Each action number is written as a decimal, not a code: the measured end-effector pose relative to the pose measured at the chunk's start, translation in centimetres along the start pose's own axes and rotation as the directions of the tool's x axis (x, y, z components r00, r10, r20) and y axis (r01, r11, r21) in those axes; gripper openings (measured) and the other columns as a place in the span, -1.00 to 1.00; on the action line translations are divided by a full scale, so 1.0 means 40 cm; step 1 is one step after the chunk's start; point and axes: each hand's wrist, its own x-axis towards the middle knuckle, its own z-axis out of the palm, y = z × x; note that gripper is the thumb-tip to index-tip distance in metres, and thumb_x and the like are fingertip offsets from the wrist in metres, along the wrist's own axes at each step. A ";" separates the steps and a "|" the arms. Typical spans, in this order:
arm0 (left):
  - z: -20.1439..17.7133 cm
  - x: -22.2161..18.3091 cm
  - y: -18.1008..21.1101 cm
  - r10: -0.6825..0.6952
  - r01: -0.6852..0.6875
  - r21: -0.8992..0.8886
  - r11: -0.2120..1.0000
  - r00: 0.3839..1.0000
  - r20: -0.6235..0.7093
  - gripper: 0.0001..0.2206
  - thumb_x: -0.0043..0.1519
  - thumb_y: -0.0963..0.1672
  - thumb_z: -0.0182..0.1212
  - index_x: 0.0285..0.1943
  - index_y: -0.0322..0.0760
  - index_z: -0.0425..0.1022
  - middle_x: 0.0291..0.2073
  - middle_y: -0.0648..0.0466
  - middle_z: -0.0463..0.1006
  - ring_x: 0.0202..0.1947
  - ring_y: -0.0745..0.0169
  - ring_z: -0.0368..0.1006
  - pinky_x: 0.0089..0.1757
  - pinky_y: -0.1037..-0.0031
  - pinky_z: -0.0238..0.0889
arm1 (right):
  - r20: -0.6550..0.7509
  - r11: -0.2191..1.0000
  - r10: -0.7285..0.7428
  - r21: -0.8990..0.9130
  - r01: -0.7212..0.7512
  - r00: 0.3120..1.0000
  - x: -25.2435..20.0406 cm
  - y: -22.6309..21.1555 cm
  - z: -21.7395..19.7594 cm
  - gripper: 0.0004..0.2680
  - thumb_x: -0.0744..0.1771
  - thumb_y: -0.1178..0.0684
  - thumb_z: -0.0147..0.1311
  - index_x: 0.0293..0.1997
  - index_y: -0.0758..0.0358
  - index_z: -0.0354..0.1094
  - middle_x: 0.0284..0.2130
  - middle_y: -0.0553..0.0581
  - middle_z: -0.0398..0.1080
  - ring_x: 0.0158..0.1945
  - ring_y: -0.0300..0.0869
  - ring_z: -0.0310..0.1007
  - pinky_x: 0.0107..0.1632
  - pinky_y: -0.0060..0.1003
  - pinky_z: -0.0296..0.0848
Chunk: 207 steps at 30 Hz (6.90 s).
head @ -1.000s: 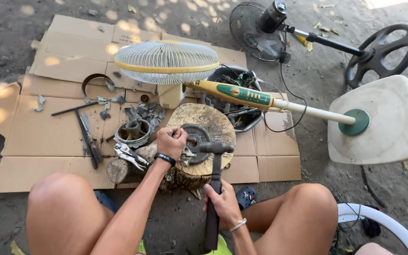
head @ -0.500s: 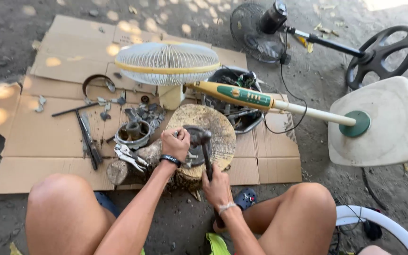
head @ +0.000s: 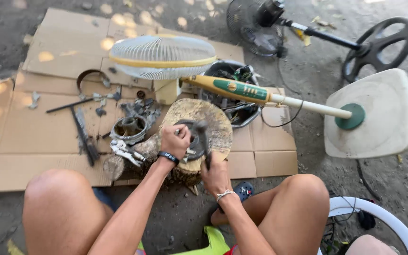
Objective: Disassembling a fan motor component using a hammer and a wrench
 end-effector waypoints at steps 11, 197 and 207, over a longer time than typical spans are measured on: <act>0.005 -0.004 -0.018 -0.039 0.039 -0.014 0.999 0.998 0.039 -0.63 0.10 -0.18 0.12 -0.74 -0.19 0.06 -0.88 0.11 0.00 -0.76 0.28 0.09 -0.51 0.57 0.08 | -0.126 0.931 0.252 0.301 -0.205 0.960 -0.050 -0.065 -0.073 -0.85 0.32 -0.02 0.08 -0.39 0.21 0.37 -0.69 0.27 0.41 -0.60 -0.07 0.45 -0.51 -0.22 0.38; 0.003 -0.013 -0.187 -0.311 0.257 -0.319 0.912 0.941 -0.130 -0.69 0.17 -0.24 0.24 -0.64 -0.27 0.28 -0.71 0.12 0.37 -0.71 0.36 0.21 -0.61 0.55 0.17 | -0.004 0.924 0.378 0.063 -0.377 0.926 -0.113 0.053 0.009 -0.87 0.32 0.03 0.06 -0.21 0.24 0.46 -0.68 0.06 0.38 -0.68 -0.18 0.28 -0.56 -0.21 0.30; -0.015 -0.044 -0.157 -0.436 0.380 -0.431 0.818 0.899 -0.034 -0.61 0.21 -0.31 0.20 -0.65 -0.19 0.18 -0.57 -0.02 0.57 -0.65 0.29 0.45 -0.63 0.60 0.32 | 0.143 0.876 0.357 0.292 -0.384 0.923 -0.135 -0.046 -0.042 -0.87 0.38 0.05 0.04 -0.18 0.29 0.41 -0.70 -0.01 0.32 -0.74 -0.27 0.25 -0.68 -0.35 0.27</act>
